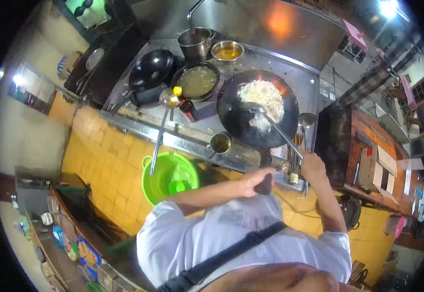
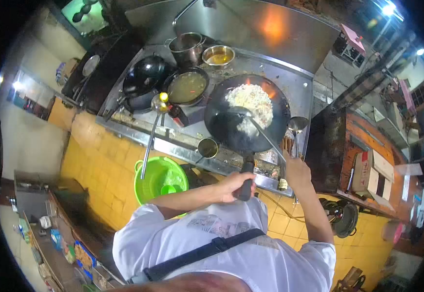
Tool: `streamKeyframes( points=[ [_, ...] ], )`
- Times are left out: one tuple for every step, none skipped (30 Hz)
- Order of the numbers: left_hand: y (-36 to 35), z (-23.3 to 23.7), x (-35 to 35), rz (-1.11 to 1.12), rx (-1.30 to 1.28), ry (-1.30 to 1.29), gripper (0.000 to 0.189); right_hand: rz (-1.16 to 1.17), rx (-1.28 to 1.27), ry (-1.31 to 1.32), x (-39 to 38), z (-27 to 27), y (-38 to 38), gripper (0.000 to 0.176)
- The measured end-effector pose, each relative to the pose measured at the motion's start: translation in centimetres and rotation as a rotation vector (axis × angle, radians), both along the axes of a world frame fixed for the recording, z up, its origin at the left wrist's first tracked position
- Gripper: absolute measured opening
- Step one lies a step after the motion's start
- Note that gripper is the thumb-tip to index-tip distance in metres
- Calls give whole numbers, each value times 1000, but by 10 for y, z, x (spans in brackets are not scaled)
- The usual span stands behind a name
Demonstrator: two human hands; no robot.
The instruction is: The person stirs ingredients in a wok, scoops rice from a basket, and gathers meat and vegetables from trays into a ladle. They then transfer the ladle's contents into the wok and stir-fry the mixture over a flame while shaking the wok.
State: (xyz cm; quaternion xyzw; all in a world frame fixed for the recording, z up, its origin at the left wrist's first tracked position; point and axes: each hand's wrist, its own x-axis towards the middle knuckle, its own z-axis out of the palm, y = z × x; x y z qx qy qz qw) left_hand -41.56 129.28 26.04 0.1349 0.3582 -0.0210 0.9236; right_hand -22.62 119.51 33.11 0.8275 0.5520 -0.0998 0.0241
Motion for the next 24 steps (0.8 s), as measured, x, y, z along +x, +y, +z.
streamKeyframes(
  points=[
    [0,15,0,-39,53,42,12,20,11,16,-3,7,3,50],
    [15,16,2,-84,92,53,14,9,-2,34,-8,5,-1,50],
    [39,16,8,-123,129,60,16,24,-30,78,-10,4,-2,51],
    [64,4,12,-62,199,65,16,35,-42,111,-7,5,0,52],
    [77,-14,13,-7,265,73,17,21,-43,117,-5,-3,-1,52],
    [70,-26,11,-24,260,82,17,-21,-23,94,-2,-20,-5,52],
    [61,-36,10,32,287,81,17,-64,1,68,-3,-36,-7,53],
    [51,-23,8,94,315,72,18,-77,3,68,-4,-47,-8,53],
    [28,-10,0,90,361,38,17,-100,20,38,-3,-55,-8,51],
    [11,3,-5,-4,278,67,16,-123,40,10,-2,-58,-5,48],
    [4,10,-8,-97,194,101,16,-125,48,8,-3,-45,-4,48],
    [9,16,-3,-96,203,98,16,-107,33,64,-3,-28,-3,47],
    [19,22,2,-100,214,93,17,-90,14,124,-4,-19,-3,47],
    [27,24,3,-108,214,100,18,-93,8,136,-4,-24,-5,47],
    [53,-3,9,-130,268,-1,19,-55,-14,149,1,-31,-6,45],
    [72,-13,14,-39,316,-3,19,-38,-25,154,-1,-34,-6,44],
    [79,-28,15,-15,312,55,19,-21,-36,158,-3,-34,-6,43],
    [71,-44,14,21,349,84,19,-83,-35,103,-14,-37,-2,43],
    [56,-54,15,60,388,106,19,-144,-31,40,-17,-36,2,42],
    [35,-44,12,47,351,101,18,-152,-23,31,-12,-40,4,42],
    [13,-26,4,34,313,102,19,-149,20,42,-11,-48,6,38],
    [-1,-11,-6,-50,276,51,18,-141,57,58,-12,-53,5,35],
    [-2,-2,-9,-128,249,-6,18,-136,66,53,-6,-51,7,35],
    [5,-2,-5,-126,179,51,17,-74,55,104,2,-47,8,36]
  ],
)
